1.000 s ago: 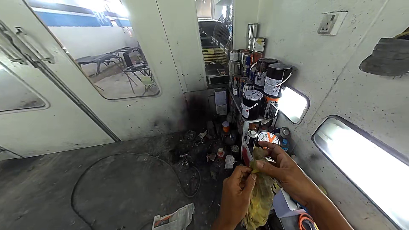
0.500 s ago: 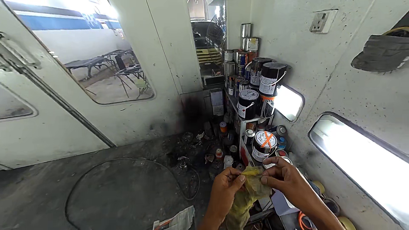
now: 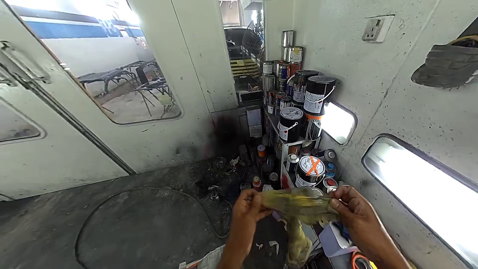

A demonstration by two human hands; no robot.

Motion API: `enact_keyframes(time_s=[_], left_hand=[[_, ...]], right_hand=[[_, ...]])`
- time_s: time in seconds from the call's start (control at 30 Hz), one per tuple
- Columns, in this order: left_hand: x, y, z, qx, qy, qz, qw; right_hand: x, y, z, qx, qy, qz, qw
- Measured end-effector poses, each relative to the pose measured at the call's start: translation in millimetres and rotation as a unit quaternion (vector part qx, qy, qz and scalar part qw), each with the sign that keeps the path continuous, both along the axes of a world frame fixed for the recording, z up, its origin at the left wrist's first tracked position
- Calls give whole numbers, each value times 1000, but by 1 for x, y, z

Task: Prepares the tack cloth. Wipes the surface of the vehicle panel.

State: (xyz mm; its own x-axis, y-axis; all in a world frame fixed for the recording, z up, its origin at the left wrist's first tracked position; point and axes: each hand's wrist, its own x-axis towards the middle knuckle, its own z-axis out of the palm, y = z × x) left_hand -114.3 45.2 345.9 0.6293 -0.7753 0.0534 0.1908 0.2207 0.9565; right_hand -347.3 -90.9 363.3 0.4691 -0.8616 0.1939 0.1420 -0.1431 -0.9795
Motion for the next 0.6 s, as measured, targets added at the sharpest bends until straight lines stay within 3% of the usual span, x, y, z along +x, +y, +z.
enact_keyframes(time_s=[0.2,0.37,0.5,0.6], left_hand=[[53,-1,33,-48,176,172,968],[80,-10,45,-73,138,256,954],[92,-12,55,-68,-28,196,978],[91,-9,98,-21,-81,82,993]], right_hand=[[-38,-26,13,77,-82,-115,987],[-57,-37,14,35,-111,-152,982],[-65,-46,30,20,-71,-143,987],[-65,-51,59,71,-6,-87,994]])
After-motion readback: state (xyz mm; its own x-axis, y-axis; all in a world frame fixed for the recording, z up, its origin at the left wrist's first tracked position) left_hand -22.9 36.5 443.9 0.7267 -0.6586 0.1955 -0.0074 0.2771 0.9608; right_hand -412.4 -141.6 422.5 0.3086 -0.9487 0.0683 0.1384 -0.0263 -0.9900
